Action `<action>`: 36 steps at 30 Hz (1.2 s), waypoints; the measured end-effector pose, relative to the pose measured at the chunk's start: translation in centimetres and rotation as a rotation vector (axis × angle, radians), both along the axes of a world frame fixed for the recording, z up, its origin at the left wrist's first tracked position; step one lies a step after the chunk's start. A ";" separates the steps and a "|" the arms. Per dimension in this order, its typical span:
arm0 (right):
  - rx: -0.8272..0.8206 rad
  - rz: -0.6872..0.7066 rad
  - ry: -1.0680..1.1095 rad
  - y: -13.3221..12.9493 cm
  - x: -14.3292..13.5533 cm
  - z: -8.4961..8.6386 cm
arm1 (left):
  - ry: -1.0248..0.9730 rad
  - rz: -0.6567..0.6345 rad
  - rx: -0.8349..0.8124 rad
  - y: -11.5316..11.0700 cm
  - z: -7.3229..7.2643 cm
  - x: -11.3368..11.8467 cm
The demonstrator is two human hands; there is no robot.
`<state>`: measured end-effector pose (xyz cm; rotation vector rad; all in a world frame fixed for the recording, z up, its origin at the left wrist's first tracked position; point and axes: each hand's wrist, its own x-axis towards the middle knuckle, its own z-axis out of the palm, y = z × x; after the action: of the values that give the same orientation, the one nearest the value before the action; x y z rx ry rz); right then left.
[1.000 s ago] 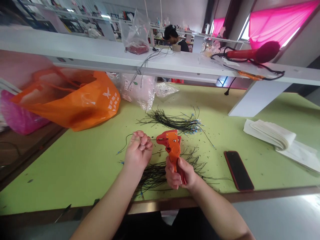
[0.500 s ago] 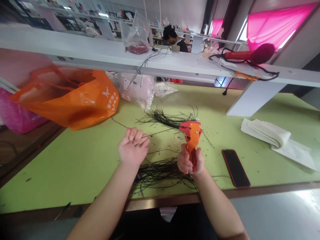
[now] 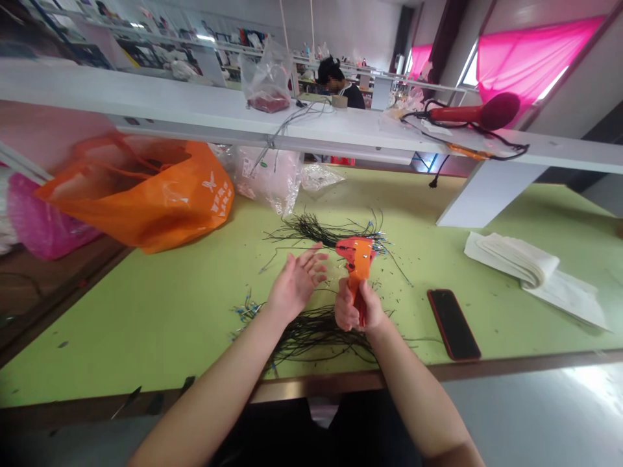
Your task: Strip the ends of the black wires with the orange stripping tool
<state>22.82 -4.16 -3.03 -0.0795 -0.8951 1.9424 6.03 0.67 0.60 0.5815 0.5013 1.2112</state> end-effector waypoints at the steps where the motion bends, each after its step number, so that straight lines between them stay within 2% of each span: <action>1: -0.010 0.025 -0.020 0.0 -0.2 -0.2 | 0.019 -0.001 0.047 -0.2 -0.4 0.3; 3: -0.038 0.089 -0.095 0.0 -0.8 -0.6 | 0.043 0.012 0.105 -0.4 -1.0 0.6; 6: -0.046 0.199 -0.230 0.1 -1.6 -1.3 | 0.119 0.042 0.034 -0.4 -1.7 0.9; 10: -0.027 0.244 -0.273 0.3 -2.3 -1.9 | 0.248 0.210 -0.047 0.1 -1.6 0.5; 13: -0.065 0.154 -0.248 0.4 -1.6 -1.7 | 0.202 0.260 0.008 1.1 -0.8 -0.9; 16: -0.072 -0.012 -0.194 0.5 -0.1 -1.0 | 0.171 0.272 0.012 2.3 -0.1 -2.5; 19: -0.055 -0.107 -0.147 0.6 1.1 -0.3 | 0.221 0.266 0.021 2.7 0.0 -2.9; 26: -0.011 -0.006 -0.242 0.7 0.9 -0.3 | 0.465 0.245 0.301 1.0 -1.9 -1.0; 30: -0.010 -0.004 -0.334 0.9 1.2 -0.5 | 0.545 0.250 0.339 0.7 -2.2 -1.1; 33: 0.005 -0.110 -0.401 1.0 1.5 -0.4 | 0.614 0.257 0.356 0.6 -2.0 -1.3; 36: 0.023 -0.320 -0.542 1.1 1.3 -0.2 | 0.719 0.245 0.400 0.4 -1.9 -1.3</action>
<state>24.15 -3.03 -3.22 -0.7195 -1.1706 1.6284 4.71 1.09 -1.26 1.3482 0.9621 1.3273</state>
